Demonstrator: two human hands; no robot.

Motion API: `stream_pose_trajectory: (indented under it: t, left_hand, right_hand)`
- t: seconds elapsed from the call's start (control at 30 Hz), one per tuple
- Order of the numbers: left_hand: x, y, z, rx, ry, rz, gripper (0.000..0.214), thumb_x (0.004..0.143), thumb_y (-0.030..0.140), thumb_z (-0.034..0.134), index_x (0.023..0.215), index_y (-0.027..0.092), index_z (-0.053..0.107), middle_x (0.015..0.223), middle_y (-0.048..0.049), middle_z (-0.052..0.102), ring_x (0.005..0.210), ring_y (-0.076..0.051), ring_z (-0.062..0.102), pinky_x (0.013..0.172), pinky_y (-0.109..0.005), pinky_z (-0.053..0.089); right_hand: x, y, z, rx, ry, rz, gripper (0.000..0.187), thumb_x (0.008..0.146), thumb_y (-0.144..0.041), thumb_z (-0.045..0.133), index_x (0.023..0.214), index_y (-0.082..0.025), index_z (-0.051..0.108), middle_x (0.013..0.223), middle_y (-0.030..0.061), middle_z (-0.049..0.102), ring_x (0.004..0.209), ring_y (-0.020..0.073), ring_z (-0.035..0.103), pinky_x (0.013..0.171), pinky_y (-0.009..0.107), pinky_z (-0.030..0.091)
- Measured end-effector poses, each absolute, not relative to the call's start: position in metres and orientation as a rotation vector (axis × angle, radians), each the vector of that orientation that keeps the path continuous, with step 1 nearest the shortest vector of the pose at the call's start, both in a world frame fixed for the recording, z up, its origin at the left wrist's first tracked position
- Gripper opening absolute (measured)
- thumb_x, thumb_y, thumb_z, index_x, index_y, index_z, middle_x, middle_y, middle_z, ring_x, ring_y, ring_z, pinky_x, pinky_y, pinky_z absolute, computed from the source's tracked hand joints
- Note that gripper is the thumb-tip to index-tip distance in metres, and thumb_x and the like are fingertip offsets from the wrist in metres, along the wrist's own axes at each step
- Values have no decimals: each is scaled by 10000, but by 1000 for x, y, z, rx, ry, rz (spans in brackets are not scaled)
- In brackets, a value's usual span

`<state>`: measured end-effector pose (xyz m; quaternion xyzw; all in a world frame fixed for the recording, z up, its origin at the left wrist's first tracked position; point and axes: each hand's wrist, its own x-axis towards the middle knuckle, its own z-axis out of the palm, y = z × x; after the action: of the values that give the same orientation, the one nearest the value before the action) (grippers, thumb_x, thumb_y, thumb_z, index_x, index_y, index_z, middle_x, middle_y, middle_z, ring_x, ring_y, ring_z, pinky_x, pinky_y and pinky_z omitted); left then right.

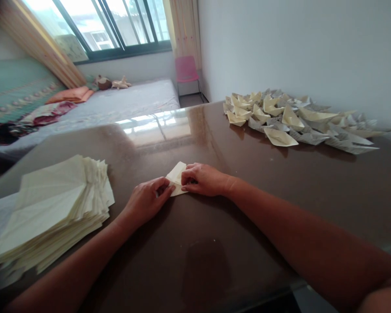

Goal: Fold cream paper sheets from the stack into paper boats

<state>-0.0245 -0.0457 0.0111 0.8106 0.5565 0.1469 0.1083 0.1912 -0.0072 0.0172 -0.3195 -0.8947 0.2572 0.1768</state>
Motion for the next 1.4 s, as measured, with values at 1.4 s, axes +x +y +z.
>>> stream_pose_trajectory:
  t: [1.4]
  left_hand:
    - [-24, -50, 8, 2905, 1420, 521, 228, 966, 284, 424, 966, 232, 646, 996, -36, 655, 977, -189, 533, 790, -286, 471]
  right_hand:
    - [172, -18, 18, -1237, -2574, 590, 141, 862, -248, 551, 837, -139, 638, 1081, 123, 592, 991, 205, 541, 936, 332, 409]
